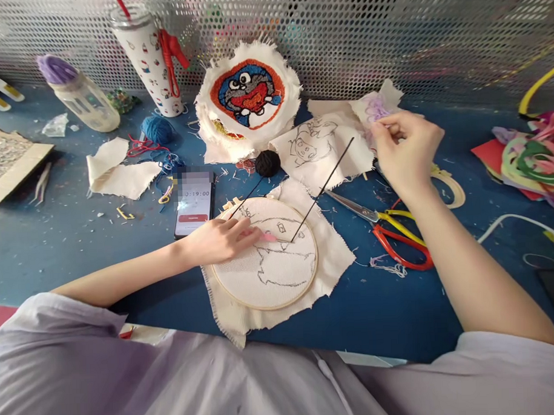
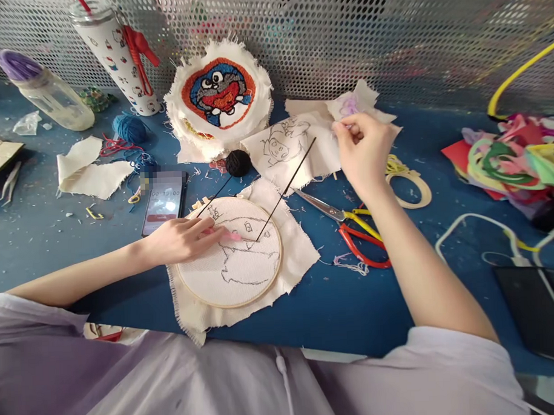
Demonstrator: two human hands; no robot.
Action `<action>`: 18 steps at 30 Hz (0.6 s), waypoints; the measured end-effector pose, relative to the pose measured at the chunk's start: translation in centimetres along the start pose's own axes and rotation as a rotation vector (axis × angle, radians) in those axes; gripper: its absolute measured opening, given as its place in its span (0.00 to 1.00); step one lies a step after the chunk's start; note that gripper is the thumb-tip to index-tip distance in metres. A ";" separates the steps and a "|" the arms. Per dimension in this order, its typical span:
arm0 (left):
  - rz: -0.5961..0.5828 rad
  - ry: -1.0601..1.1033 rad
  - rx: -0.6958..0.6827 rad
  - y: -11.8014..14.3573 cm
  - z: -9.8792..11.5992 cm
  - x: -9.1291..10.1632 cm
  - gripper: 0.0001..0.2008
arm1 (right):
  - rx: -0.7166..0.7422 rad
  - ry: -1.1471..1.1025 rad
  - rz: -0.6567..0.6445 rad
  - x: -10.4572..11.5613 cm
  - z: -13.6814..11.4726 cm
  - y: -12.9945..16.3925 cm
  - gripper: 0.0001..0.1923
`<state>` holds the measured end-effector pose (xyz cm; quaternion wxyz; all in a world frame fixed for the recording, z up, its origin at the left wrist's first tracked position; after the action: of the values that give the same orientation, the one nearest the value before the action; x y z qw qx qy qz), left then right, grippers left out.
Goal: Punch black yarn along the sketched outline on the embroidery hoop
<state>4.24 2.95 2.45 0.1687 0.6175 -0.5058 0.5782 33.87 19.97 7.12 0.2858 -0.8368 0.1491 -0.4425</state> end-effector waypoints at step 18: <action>0.090 1.714 0.997 -5.0 -1.9 -2.3 0.28 | 0.557 -0.146 -0.273 -5.1 -12.7 4.7 0.12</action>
<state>7.73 7.58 2.81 0.1763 -0.0289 0.0652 0.9818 20.50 14.40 6.60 0.4520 -0.7681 -0.1123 -0.4395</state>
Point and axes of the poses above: each hand's wrist, its own y-axis away from the middle knuckle, its own x-axis out of the back of the hand, z = x × y, the point moved 4 cm from there along -y, towards the middle knuckle
